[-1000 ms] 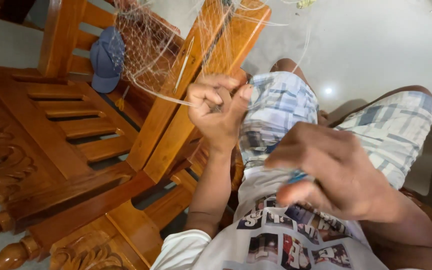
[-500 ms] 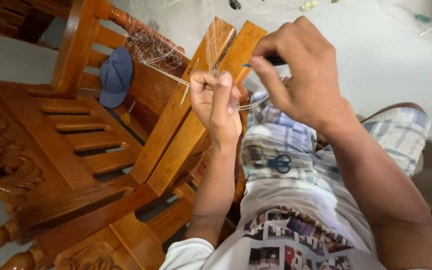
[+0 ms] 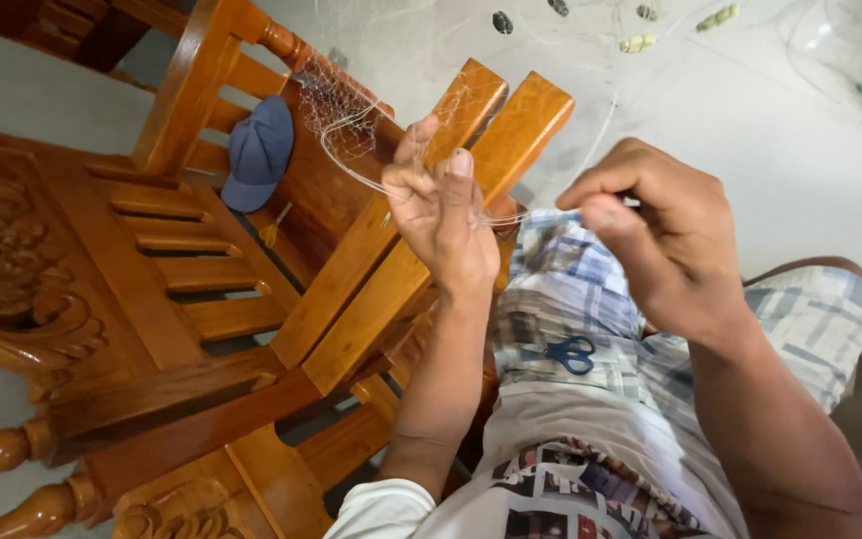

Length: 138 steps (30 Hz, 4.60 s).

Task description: Using a netting shuttle to tie knots and repair holes in a fine-mesh fishing net while seated.

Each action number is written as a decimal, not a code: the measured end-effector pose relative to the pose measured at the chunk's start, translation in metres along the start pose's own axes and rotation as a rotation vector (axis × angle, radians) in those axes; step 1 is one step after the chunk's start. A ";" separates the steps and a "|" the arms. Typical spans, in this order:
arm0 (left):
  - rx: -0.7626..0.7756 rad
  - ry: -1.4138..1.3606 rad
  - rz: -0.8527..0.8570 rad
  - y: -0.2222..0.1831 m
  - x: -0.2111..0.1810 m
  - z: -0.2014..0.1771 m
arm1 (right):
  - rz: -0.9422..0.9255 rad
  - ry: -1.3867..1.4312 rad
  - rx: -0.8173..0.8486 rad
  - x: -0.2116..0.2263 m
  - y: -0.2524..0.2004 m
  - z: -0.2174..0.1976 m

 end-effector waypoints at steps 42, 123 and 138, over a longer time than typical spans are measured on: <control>0.097 -0.070 -0.288 -0.063 -0.002 -0.014 | -0.732 -0.649 -0.017 -0.037 -0.047 0.021; 0.249 0.349 -0.277 0.000 0.000 0.008 | -0.176 -0.178 -0.176 0.001 0.025 0.032; 0.342 0.414 -0.015 -0.006 -0.003 0.022 | -0.483 0.133 -0.373 0.028 0.028 0.011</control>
Point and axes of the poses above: each hand's wrist, its own y-axis towards the middle knuckle, its own z-axis out of the palm, x = y × z, the point moved 2 cm from there along y, towards the middle knuckle, and after that the axes turned 13 degrees about -z, right-handed, at the moved point
